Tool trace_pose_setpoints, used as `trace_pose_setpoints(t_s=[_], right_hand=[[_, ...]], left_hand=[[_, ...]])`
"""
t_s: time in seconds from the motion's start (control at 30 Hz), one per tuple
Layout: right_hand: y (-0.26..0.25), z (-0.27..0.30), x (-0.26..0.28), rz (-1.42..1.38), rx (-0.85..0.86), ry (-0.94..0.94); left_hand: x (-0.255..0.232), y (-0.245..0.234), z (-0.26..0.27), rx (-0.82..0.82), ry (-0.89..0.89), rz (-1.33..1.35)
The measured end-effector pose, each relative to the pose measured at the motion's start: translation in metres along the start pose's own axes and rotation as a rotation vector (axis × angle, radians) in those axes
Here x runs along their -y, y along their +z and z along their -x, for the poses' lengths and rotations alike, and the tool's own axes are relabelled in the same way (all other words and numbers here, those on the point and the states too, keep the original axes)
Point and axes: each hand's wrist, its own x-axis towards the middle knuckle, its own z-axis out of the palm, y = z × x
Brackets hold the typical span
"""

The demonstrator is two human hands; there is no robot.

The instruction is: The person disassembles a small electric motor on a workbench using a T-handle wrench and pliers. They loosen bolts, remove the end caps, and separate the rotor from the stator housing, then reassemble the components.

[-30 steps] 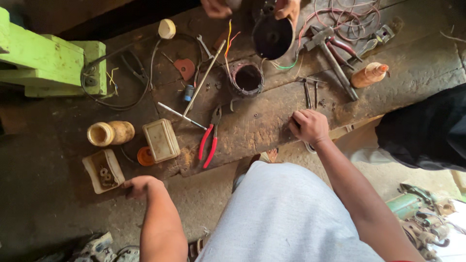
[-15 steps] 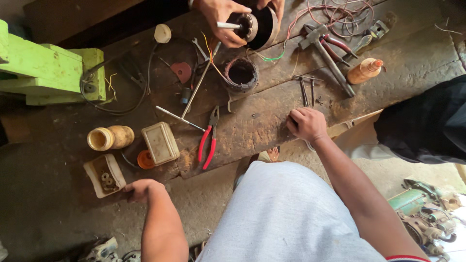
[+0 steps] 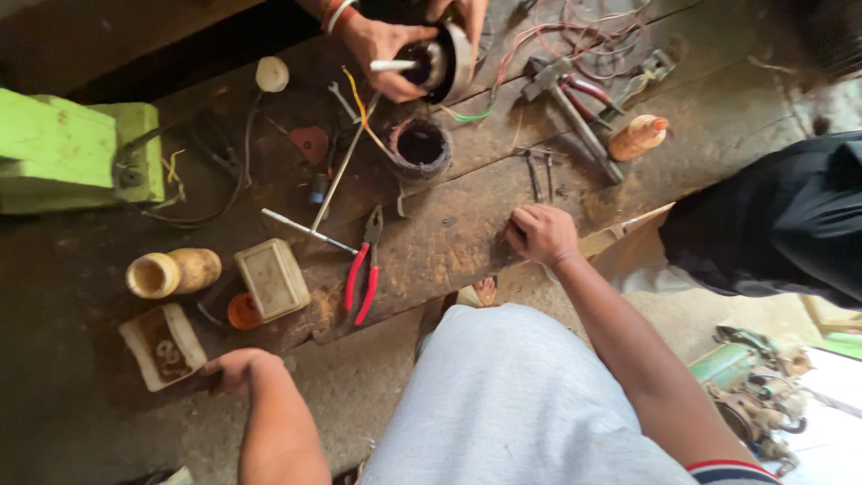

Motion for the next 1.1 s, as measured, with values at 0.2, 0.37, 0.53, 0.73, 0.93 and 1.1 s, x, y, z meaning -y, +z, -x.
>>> trace_pose_setpoints(t_s=[0.2,0.37,0.53,0.73,0.93,1.1], right_hand=[[-0.003,-0.004,0.000,-0.023,0.001,-0.001],[-0.002,-0.001,0.001,-0.033,0.012,0.001],[-0.003,-0.001,0.002,-0.009,-0.008,0.018],[-0.004,-0.006,0.007,0.016,-0.023,-0.009],[-0.004,-0.004,0.007,0.038,-0.010,-0.003],[-0.004,-0.003,0.006,0.036,0.006,-0.011]], left_hand=[[-0.007,0.009,0.012,-0.130,0.125,0.269],[-0.011,0.004,0.009,-0.135,0.100,0.245],[-0.009,0.000,0.005,-0.136,0.117,0.223],[0.002,0.004,0.001,-0.113,0.214,0.219],[0.008,0.006,-0.001,-0.015,0.060,0.033],[0.005,-0.002,0.002,0.047,0.044,-0.006]])
